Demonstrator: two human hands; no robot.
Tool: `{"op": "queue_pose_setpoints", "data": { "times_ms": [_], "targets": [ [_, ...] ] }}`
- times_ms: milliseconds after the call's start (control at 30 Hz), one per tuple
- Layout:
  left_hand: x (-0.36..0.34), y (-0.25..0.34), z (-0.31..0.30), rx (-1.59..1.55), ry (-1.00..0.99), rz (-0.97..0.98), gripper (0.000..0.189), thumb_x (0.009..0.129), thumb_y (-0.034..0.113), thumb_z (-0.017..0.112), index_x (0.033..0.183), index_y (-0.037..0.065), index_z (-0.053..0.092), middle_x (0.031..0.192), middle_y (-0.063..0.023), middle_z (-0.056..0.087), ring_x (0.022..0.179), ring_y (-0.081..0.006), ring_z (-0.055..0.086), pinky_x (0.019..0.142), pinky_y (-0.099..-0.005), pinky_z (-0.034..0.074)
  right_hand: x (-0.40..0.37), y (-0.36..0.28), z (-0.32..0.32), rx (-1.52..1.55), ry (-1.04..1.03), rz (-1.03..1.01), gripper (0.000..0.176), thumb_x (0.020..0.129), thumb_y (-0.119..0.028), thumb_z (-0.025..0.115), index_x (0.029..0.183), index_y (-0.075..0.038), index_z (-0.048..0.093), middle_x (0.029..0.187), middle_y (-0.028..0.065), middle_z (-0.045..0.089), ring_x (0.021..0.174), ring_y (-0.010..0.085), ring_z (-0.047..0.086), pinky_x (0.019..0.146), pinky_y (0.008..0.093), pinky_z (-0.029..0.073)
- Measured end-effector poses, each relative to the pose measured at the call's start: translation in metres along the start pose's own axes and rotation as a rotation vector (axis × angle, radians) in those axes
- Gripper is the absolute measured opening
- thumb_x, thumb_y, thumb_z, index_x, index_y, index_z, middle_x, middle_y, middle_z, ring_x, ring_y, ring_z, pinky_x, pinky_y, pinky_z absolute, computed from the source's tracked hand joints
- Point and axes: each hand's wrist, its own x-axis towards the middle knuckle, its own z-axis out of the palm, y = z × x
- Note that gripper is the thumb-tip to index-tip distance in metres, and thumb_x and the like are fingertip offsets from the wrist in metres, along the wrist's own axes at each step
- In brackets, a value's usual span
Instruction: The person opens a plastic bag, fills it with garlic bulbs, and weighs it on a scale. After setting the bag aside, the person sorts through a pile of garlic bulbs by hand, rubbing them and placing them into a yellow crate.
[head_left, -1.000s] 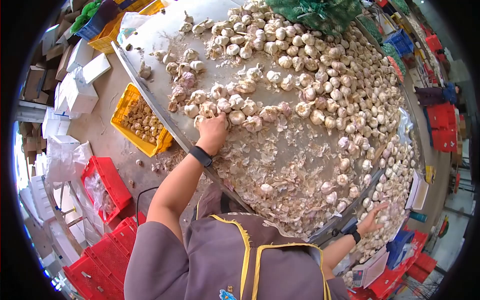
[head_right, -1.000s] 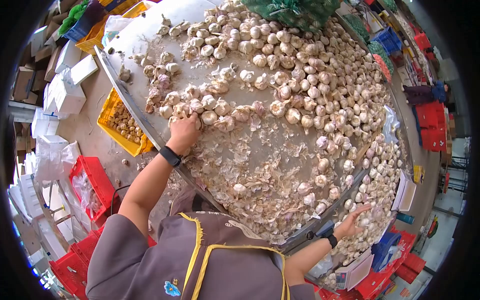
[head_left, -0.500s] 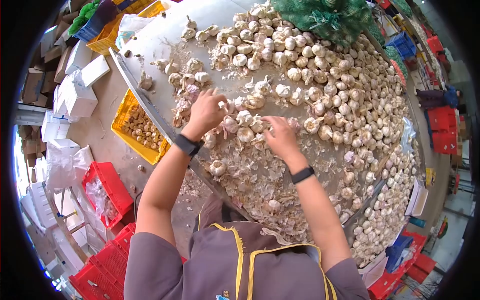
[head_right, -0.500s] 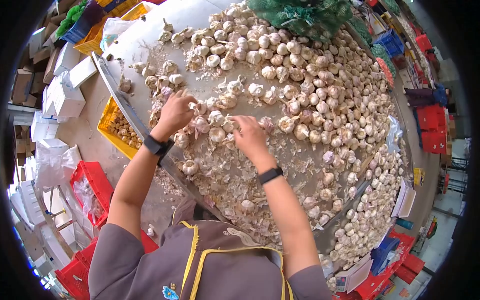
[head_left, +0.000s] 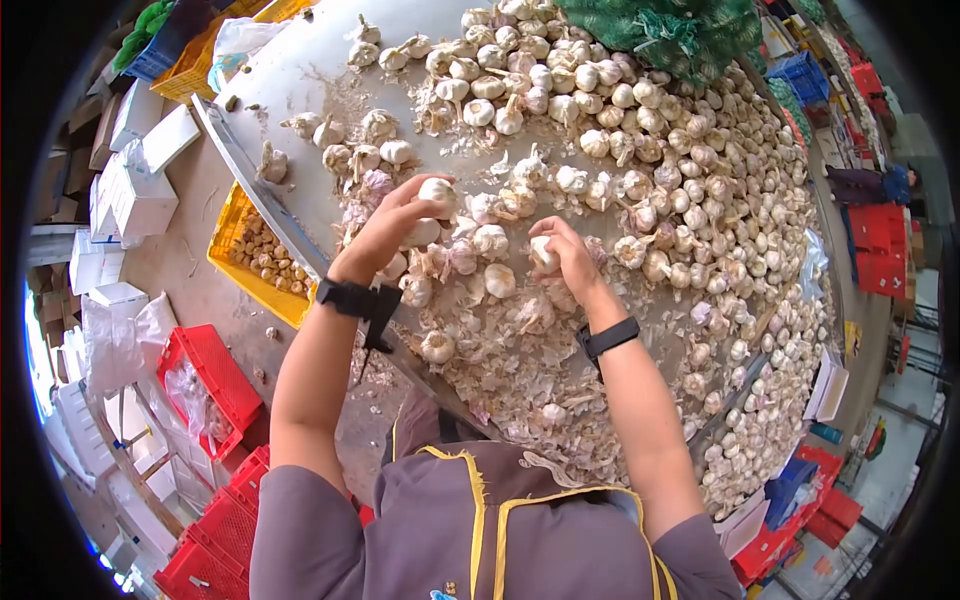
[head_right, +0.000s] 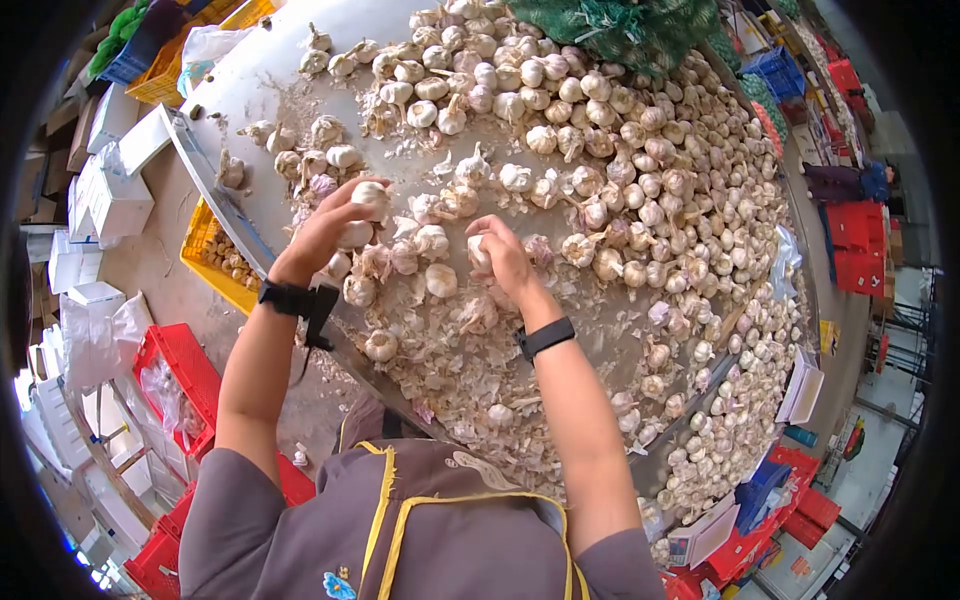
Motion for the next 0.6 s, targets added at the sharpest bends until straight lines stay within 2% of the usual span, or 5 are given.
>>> {"op": "queue_pose_setpoints", "data": {
  "times_ms": [100, 300, 433, 500, 600],
  "targets": [
    [-0.022, -0.004, -0.004, -0.357, -0.124, 0.051, 0.062, 0.085, 0.025, 0.059, 0.143, 0.008, 0.043, 0.102, -0.0090, 0.061, 0.074, -0.0172, 0.064, 0.065, -0.0270, 0.052, 0.024, 0.006, 0.025, -0.976, 0.228, -0.421, 0.034, 0.080, -0.022, 0.063, 0.112, -0.011, 0.056, 0.100, 0.0130, 0.062, 0.096, 0.0297, 0.063, 0.081, 0.0394, 0.053],
    [-0.062, -0.028, -0.005, -0.638, -0.150, 0.045, 0.076, 0.084, 0.030, 0.064, 0.149, 0.007, 0.033, 0.105, -0.0141, 0.062, 0.077, -0.0218, 0.067, 0.054, -0.0279, 0.051, 0.028, 0.019, 0.070, -1.318, 0.066, -0.356, 0.058, 0.077, -0.026, 0.076, 0.131, -0.023, 0.055, 0.111, 0.0109, 0.062, 0.107, 0.0359, 0.062, 0.089, 0.0459, 0.053],
    [-0.086, -0.031, 0.007, -0.666, -0.156, 0.068, 0.075, 0.089, 0.038, 0.063, 0.150, 0.008, 0.031, 0.105, -0.0153, 0.063, 0.078, -0.0211, 0.066, 0.054, -0.0271, 0.052, 0.025, 0.026, 0.057, -1.085, 0.101, -0.448, 0.052, 0.083, -0.031, 0.073, 0.129, -0.017, 0.054, 0.108, 0.0128, 0.069, 0.102, 0.0309, 0.066, 0.080, 0.0400, 0.057],
    [-0.094, -0.032, 0.012, -0.669, -0.164, 0.065, 0.075, 0.090, 0.041, 0.063, 0.150, 0.008, 0.031, 0.105, -0.0153, 0.063, 0.078, -0.0205, 0.066, 0.055, -0.0269, 0.052, 0.016, 0.030, 0.045, 0.124, -0.055, 0.102, 0.052, 0.092, -0.041, 0.065, 0.128, -0.005, 0.053, 0.110, 0.0174, 0.069, 0.105, 0.0276, 0.067, 0.069, 0.0345, 0.059],
    [-0.105, -0.033, 0.025, -0.580, -0.084, 0.071, 0.070, 0.093, 0.043, 0.060, 0.148, 0.009, 0.035, 0.105, -0.0145, 0.064, 0.080, -0.0180, 0.067, 0.055, -0.0245, 0.052, -0.024, 0.030, 0.040, 0.691, -0.388, 0.115, 0.069, 0.097, -0.054, 0.052, 0.135, 0.002, 0.047, 0.131, 0.0270, 0.056, 0.118, 0.0357, 0.059, 0.072, 0.0390, 0.062]
  ]
}}
